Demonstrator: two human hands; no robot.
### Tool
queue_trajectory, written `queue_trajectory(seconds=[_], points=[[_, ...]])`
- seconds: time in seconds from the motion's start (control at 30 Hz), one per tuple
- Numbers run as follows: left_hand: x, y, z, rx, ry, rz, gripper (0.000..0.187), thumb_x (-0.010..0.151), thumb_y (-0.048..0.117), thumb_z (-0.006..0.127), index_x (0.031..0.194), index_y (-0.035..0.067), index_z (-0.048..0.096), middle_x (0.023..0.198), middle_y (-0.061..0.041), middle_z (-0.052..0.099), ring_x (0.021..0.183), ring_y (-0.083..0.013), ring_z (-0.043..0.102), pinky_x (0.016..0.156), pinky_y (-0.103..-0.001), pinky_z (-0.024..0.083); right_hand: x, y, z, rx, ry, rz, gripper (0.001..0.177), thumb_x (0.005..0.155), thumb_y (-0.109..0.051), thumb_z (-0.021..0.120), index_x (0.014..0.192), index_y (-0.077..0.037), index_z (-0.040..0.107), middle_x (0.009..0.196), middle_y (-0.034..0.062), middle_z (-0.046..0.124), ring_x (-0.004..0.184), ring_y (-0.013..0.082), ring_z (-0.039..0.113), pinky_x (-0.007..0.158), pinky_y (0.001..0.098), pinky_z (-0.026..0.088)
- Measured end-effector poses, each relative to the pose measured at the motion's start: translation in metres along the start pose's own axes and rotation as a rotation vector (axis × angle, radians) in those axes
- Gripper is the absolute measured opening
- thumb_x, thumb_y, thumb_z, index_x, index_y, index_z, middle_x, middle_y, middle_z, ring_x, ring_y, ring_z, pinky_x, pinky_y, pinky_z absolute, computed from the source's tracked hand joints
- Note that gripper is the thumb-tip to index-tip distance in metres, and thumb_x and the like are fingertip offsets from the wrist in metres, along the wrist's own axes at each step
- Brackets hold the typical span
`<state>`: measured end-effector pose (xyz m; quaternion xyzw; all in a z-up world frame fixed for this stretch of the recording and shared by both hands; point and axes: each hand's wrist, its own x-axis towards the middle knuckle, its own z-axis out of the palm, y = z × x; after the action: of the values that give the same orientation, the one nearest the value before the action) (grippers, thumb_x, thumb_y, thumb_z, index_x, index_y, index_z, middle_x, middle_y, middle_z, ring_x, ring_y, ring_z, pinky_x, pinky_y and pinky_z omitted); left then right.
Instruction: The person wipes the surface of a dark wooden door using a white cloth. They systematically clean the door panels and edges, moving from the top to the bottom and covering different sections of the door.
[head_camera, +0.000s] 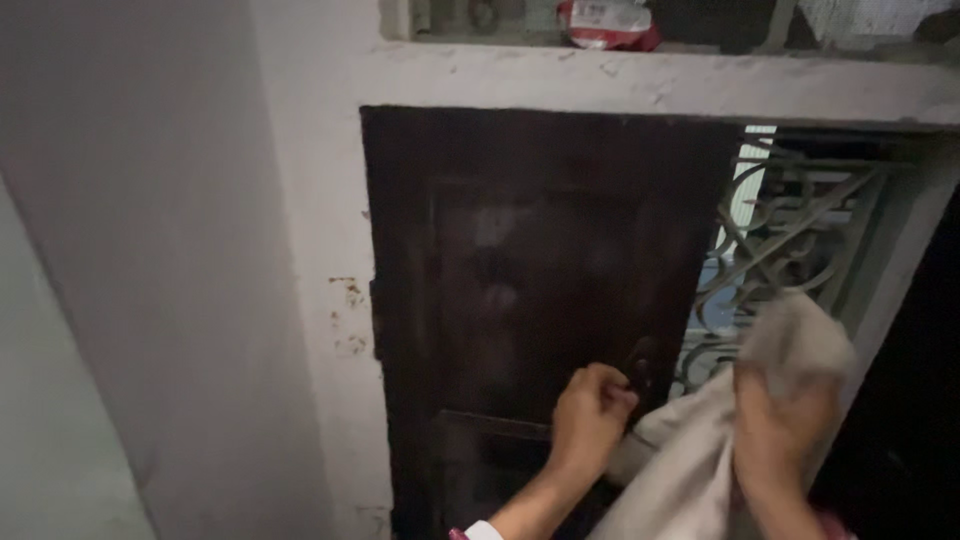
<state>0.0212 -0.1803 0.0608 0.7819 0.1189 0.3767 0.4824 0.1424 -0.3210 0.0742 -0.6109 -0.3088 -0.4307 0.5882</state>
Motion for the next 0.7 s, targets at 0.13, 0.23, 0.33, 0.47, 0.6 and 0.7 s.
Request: queue_trajectory(seconds=[0.13,0.23,0.33,0.47,0.6,0.7], points=[[0.012,0.001,0.005,0.15,-0.024,0.038,0.024,0.095,0.025,0.068,0.1,0.002,0.072,0.1,-0.016,0.074,0.092,-0.0309,0.073,0.082,-0.043,0.055,0.062,0.012,0.035,-0.179,-0.207,-0.308,0.029,0.083,-0.004,0.068,0.112,0.002,0.064,0.13,0.0201,0.057,0.116,0.0361,0.057,0.095,0.0478,0.047],[0.015,0.007,0.008,0.224,-0.051,-0.068,0.029,0.096,0.031,0.066,0.102,0.005,0.075,0.095,-0.016,0.076,0.087,-0.0309,0.074,0.079,-0.043,0.057,0.099,0.0,0.061,-0.262,-0.153,-0.728,0.01,0.086,-0.003,0.072,0.096,0.001,0.072,0.125,0.016,0.063,0.122,0.0341,0.058,0.099,0.0489,0.047],[0.014,0.01,0.007,0.276,-0.12,-0.152,0.035,0.101,0.036,0.06,0.105,0.005,0.078,0.088,-0.021,0.075,0.083,-0.0337,0.073,0.078,-0.043,0.056,0.112,-0.01,0.065,-0.282,-0.144,-0.966,0.009,0.084,-0.004,0.07,0.092,-0.004,0.074,0.119,0.0109,0.067,0.13,0.0341,0.057,0.105,0.051,0.046],[0.019,0.003,0.015,0.072,-0.083,-0.164,0.034,0.098,0.033,0.058,0.108,0.008,0.077,0.087,-0.016,0.076,0.079,-0.0272,0.077,0.075,-0.04,0.058,0.098,0.004,0.061,-0.304,-0.265,-1.013,0.007,0.082,-0.006,0.07,0.088,-0.004,0.073,0.115,0.0096,0.069,0.139,0.0323,0.053,0.11,0.0539,0.043],[0.022,0.005,0.019,-0.011,-0.117,-0.235,0.04,0.1,0.04,0.057,0.097,0.006,0.079,0.08,-0.009,0.077,0.074,-0.0219,0.074,0.07,-0.037,0.056,0.07,0.035,0.055,-0.285,-0.361,-1.059,0.013,0.082,-0.004,0.066,0.092,-0.005,0.072,0.122,0.0088,0.07,0.141,0.0302,0.051,0.114,0.053,0.041],[0.017,0.013,0.021,0.055,-0.093,-0.279,0.048,0.101,0.047,0.053,0.089,0.008,0.079,0.071,-0.004,0.075,0.068,-0.0186,0.073,0.067,-0.035,0.055,0.045,0.059,0.049,-0.233,-0.437,-1.092,0.019,0.079,-0.007,0.064,0.095,-0.006,0.073,0.123,0.0094,0.07,0.139,0.0308,0.051,0.113,0.0531,0.04]])
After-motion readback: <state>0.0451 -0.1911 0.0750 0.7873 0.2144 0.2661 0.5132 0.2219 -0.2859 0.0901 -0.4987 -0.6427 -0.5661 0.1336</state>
